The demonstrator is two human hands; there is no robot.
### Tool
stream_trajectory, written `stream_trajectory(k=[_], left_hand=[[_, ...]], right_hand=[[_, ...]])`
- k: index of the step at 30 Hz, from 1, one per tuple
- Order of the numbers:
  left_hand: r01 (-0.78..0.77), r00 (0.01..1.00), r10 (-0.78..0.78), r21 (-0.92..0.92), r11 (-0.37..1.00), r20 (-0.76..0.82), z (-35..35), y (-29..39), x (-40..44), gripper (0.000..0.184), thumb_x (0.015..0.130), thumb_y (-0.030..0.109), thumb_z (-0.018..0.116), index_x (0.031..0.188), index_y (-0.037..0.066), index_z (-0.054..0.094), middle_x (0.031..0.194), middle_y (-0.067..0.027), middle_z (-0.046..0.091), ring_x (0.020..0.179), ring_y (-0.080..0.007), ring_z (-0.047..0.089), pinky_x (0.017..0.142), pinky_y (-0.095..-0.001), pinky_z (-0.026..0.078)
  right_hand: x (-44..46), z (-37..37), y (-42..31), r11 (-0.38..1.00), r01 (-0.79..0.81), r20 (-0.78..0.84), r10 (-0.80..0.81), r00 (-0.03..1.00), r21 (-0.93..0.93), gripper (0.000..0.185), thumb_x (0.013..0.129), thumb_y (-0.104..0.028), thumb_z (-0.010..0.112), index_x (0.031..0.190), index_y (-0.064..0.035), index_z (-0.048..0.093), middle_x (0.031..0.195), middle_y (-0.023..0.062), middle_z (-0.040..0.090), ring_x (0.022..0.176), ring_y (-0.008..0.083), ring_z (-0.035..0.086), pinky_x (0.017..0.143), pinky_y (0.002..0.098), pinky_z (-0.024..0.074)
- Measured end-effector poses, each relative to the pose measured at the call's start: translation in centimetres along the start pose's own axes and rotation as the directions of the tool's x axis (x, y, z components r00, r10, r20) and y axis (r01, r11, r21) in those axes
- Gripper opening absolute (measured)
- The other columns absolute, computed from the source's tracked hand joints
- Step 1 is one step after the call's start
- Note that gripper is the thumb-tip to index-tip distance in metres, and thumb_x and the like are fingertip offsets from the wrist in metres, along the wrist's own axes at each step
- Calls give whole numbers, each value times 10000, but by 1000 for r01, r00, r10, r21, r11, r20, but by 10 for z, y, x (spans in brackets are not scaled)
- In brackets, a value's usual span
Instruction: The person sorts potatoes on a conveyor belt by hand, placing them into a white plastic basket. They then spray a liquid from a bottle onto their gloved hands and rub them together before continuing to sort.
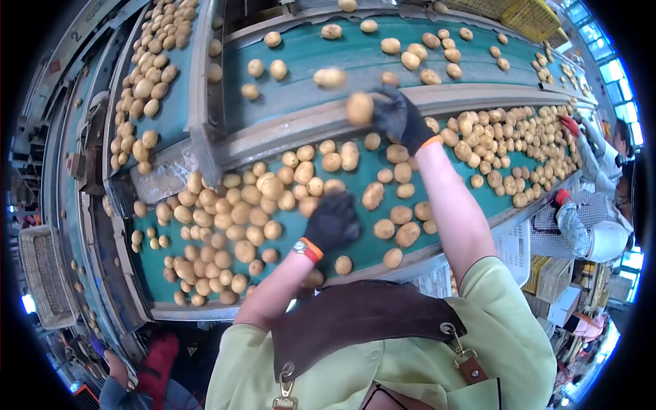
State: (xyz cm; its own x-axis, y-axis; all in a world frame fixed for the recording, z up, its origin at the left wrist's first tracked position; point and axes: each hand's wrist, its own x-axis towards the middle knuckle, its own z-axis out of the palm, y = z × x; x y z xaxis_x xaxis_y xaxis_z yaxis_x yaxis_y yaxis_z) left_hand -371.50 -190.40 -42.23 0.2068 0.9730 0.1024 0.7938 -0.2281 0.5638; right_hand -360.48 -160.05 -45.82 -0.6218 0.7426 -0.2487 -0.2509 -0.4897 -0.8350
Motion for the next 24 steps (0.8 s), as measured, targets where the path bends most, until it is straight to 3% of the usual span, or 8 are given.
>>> stream_trajectory(k=[3, 10, 15, 17, 19, 21, 23, 24], left_hand=[[229, 972, -233, 255, 939, -16, -35, -39, -64, 306, 809, 328, 766, 980, 90, 678, 1338, -145, 579, 1352, -348, 485, 1188, -584, 296], [429, 899, -428, 383, 818, -93, -109, -48, -167, 449, 772, 375, 804, 1053, 42, 696, 1388, -151, 575, 1395, -432, 426, 1194, -619, 275], [628, 763, -496, 292, 721, -415, -80, -34, -182, 349, 808, 283, 777, 1061, 57, 695, 1307, -156, 617, 1288, -431, 519, 1124, -580, 374], [352, 935, -351, -8, 936, 55, -89, -4, -157, 340, 802, 228, 772, 1096, 82, 682, 1290, -154, 620, 1232, -405, 565, 1089, -547, 415], [91, 995, -90, -21, 996, 45, -108, 20, -144, 372, 785, 191, 746, 1131, 86, 657, 1232, -166, 636, 1185, -390, 591, 1060, -533, 441], [71, 994, -71, 11, 997, 82, -75, -7, -196, 349, 781, 214, 766, 1097, 94, 676, 1267, -139, 623, 1165, -375, 601, 1030, -541, 446], [227, 964, -248, 189, 956, 98, -90, -14, -220, 374, 764, 224, 776, 1104, 100, 681, 1214, -130, 639, 1143, -372, 608, 1017, -552, 448], [376, 927, -375, 68, 924, -31, -104, -14, -232, 361, 778, 228, 763, 1105, 102, 680, 1139, -124, 657, 1116, -366, 615, 1033, -559, 433]], right_hand=[[-14, -7, 29, 982, 10, -71, -23, 997, -187, 266, 983, -214, 583, 1205, -77, 638, 1115, 115, 685, 994, 253, 670, 880, 385, 540], [-98, 92, 112, 23, 82, 75, -224, 972, -996, 296, 933, -285, 584, 1163, -105, 631, 1177, 193, 636, 1084, 415, 616, 960, 510, 495], [-144, 139, 149, 276, 114, 118, -1, 993, -954, 320, 953, -315, 589, 1167, -85, 649, 1162, 181, 673, 1025, 384, 659, 866, 500, 533], [-117, 139, 125, 620, -322, 296, 687, 664, -716, 313, 959, -327, 616, 1112, -60, 672, 1103, 126, 706, 981, 276, 685, 861, 413, 547], [-87, 164, 79, 671, -300, 401, 680, 614, -678, 293, 950, -321, 665, 1054, -48, 690, 1043, 74, 699, 956, 163, 657, 837, 354, 544], [-51, 169, 71, 560, 651, 590, -321, 741, -513, 287, 984, -303, 640, 1116, -50, 670, 1053, 38, 674, 955, 104, 636, 827, 345, 545], [-24, 178, 62, 967, -161, 190, 124, 974, 199, 312, 999, -290, 612, 1200, -53, 641, 1128, 69, 681, 997, 147, 646, 853, 361, 543], [-19, 189, 71, 980, -100, -80, 87, 993, -173, 343, 981, -268, 601, 1261, -71, 616, 1220, 124, 665, 1040, 243, 656, 877, 397, 543]])
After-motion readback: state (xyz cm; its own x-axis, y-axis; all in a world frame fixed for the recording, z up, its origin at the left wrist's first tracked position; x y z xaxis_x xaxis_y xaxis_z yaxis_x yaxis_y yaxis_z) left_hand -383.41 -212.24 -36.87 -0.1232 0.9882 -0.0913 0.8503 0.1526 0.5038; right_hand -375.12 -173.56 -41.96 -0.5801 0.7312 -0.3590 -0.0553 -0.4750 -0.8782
